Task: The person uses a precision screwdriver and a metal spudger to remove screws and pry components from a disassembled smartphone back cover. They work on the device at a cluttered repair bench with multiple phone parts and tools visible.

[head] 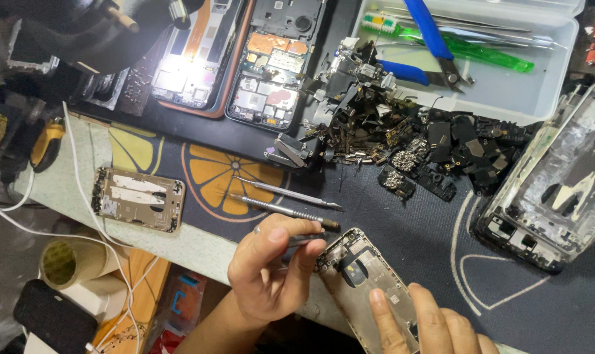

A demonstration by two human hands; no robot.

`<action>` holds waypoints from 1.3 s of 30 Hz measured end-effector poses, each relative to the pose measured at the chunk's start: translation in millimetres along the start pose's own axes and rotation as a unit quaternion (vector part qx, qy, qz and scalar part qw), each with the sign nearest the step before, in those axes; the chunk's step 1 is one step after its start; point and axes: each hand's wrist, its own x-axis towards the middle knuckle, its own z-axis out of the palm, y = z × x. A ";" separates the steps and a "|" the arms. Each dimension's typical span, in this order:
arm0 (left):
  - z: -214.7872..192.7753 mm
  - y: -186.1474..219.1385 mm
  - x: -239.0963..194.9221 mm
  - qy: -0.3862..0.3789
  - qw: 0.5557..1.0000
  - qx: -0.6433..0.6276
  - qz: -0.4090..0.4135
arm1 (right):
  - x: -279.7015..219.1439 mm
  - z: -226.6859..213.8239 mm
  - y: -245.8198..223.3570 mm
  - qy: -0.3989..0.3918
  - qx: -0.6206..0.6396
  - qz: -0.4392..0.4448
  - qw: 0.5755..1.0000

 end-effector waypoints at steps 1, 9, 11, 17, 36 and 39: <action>0.6 -0.2 0.4 0.002 1.000 -0.006 0.004 | 0.0 -0.5 0.6 -0.007 0.000 -0.003 1.000; -0.6 -3.4 0.2 -0.021 1.000 -0.008 0.003 | 2.8 0.2 2.6 -0.008 -0.003 -0.015 1.000; 2.1 -3.3 1.2 -0.013 1.000 -0.013 -0.009 | 3.5 -0.8 3.4 -0.016 -0.002 -0.015 1.000; 1.6 -2.8 7.5 -0.036 0.999 -0.013 0.006 | 6.1 -6.3 2.0 -0.031 -0.005 -0.014 0.999; 1.0 2.1 -0.1 0.014 0.999 -0.016 0.024 | 12.6 -13.5 11.1 -0.035 0.009 -0.045 0.998; -2.0 4.1 7.4 -0.005 0.999 -0.016 0.039 | 13.9 -17.4 12.3 -0.051 0.018 -0.049 0.997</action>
